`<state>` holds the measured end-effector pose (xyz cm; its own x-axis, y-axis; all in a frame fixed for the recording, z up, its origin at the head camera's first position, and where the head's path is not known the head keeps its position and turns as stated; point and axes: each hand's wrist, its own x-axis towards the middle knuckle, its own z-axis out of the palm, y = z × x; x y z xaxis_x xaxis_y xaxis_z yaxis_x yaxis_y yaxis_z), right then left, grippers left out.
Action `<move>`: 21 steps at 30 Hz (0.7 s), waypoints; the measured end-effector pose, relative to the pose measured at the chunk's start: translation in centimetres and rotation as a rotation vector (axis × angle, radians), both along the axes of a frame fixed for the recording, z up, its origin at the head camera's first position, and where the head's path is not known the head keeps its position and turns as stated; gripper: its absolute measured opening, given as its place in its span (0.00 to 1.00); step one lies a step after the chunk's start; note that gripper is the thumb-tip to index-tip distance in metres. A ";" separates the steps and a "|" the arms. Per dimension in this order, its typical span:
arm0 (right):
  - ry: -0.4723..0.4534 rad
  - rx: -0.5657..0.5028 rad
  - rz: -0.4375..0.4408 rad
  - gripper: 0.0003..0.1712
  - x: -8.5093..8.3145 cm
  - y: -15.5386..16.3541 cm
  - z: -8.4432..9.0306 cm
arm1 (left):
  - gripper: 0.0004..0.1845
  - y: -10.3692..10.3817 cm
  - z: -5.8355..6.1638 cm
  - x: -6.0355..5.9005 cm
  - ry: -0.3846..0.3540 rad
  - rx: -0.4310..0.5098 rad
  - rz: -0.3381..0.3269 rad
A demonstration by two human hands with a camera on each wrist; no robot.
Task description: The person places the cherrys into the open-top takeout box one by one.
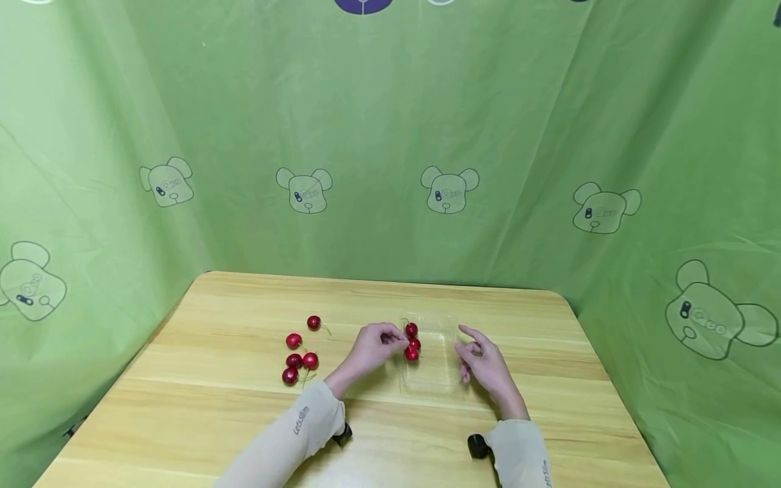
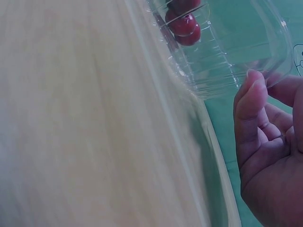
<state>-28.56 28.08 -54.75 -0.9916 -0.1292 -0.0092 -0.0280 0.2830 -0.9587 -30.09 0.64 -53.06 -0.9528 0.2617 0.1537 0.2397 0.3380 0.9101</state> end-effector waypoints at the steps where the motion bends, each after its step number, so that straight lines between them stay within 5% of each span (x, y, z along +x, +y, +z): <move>1: 0.004 0.000 0.002 0.35 0.0 0.0 0.0 | 0.02 0.0 0.0 0.0 0.004 -0.005 0.001; 21: 0.004 0.000 -0.002 0.35 -0.1 0.0 0.1 | 0.04 0.4 -0.3 -0.1 0.083 -0.083 0.027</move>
<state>-28.68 28.12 -54.67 -0.9919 -0.1267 -0.0057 -0.0307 0.2834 -0.9585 -30.19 0.99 -53.32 -0.9445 0.2516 0.2112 0.3030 0.4190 0.8559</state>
